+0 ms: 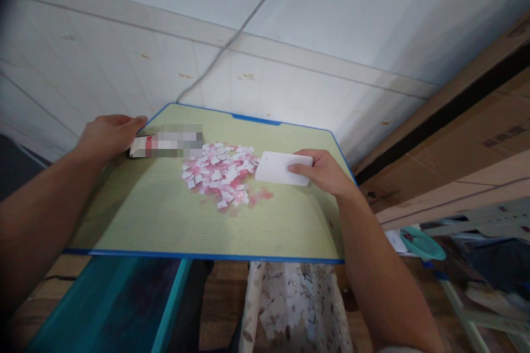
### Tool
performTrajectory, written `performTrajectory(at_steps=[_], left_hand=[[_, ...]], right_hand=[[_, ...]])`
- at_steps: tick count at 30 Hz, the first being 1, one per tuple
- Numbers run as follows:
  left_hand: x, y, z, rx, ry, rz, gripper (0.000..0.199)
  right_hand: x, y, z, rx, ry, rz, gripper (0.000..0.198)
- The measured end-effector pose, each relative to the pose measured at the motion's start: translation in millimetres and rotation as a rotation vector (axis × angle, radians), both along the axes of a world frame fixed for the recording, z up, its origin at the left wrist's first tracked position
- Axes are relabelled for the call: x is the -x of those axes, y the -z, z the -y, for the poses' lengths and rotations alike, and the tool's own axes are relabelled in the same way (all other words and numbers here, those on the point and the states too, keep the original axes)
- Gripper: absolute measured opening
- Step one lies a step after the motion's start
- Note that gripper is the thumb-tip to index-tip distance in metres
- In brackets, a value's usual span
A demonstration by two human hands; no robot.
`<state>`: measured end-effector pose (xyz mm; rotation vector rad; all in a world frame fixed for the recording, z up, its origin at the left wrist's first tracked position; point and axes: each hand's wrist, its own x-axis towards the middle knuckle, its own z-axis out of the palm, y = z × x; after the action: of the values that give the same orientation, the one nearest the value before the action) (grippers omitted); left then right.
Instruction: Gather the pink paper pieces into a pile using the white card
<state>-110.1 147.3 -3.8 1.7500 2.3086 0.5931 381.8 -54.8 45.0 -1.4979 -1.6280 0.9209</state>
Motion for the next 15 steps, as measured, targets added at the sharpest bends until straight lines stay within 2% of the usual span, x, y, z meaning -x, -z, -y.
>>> performTrajectory(at_steps=[6,10,15], left_hand=[[0,1.9,0,-0.028,-0.004,-0.004,0.076],[-1,2.2,0,-0.022,-0.004,0.011,0.077],[-2,-0.1,2,-0.02,0.011,0.001,0.075]], right_hand=[[0,-5,4,0.051,-0.037,0.049,0.044],[0,-6,5,0.042,-0.03,0.047,0.043],[1,-12,11,0.113,-0.086,0.08,0.039]])
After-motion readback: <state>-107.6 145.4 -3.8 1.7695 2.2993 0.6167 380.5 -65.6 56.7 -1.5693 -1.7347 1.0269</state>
